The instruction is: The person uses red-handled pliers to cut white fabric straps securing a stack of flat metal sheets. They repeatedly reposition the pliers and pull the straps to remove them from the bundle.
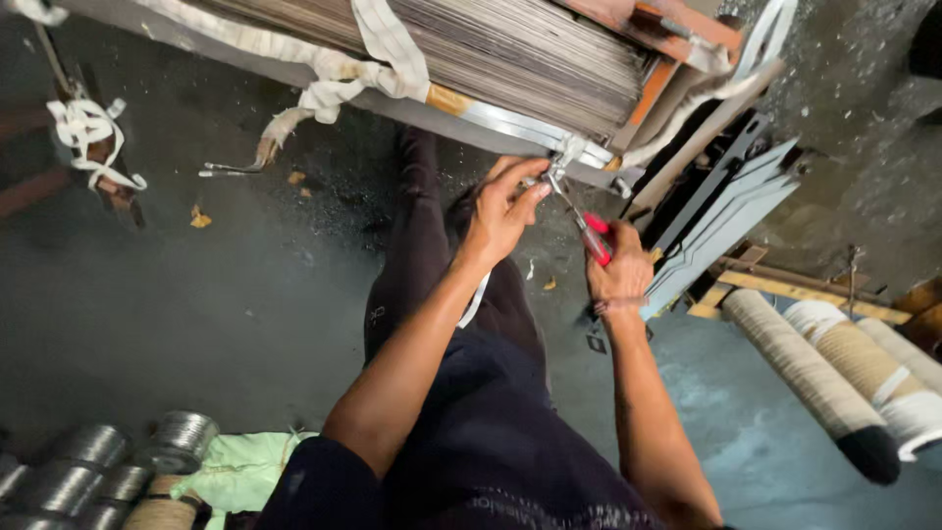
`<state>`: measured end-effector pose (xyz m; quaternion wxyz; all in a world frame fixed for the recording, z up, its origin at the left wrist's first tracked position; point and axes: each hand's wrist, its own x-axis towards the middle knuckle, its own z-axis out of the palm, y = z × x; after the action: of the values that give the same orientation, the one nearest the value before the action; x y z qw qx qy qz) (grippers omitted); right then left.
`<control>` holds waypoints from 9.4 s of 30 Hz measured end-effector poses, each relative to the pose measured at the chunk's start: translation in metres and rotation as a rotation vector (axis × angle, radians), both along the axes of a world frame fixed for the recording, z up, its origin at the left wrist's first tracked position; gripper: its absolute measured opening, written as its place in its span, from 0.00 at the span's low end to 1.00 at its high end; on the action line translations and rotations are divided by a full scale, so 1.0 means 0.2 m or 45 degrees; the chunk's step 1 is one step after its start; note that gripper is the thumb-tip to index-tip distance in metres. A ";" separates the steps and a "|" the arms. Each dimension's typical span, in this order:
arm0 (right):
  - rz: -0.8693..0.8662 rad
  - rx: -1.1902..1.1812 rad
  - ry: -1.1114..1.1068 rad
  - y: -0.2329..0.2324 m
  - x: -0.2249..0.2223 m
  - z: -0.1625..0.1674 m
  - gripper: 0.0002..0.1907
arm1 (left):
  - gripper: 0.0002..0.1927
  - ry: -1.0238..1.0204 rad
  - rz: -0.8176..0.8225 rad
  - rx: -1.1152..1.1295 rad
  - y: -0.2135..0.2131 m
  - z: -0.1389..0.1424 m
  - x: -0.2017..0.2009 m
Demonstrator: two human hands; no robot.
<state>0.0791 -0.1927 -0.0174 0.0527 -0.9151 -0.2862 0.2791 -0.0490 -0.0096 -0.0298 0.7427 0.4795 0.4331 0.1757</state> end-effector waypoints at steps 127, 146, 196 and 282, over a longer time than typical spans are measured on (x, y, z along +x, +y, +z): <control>-0.207 -0.153 0.437 0.16 -0.33 -0.19 0.23 | 0.14 0.342 -0.079 0.124 0.15 -0.06 0.20; 0.068 0.027 0.214 0.08 -0.34 -0.34 0.22 | 0.14 0.387 -0.031 0.183 0.09 -0.07 0.19; -0.340 -0.253 0.489 -0.32 -0.31 0.05 0.24 | 0.14 -0.074 -0.192 -0.297 0.15 -0.11 0.19; -0.687 1.184 0.643 0.25 0.20 0.65 0.18 | 0.35 0.991 0.078 -0.079 0.15 0.06 0.50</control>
<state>0.1194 -0.1435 0.1120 0.5836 -0.7417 -0.1143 0.3104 0.0511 0.0196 -0.0184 0.5315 0.4745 0.7016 -0.0105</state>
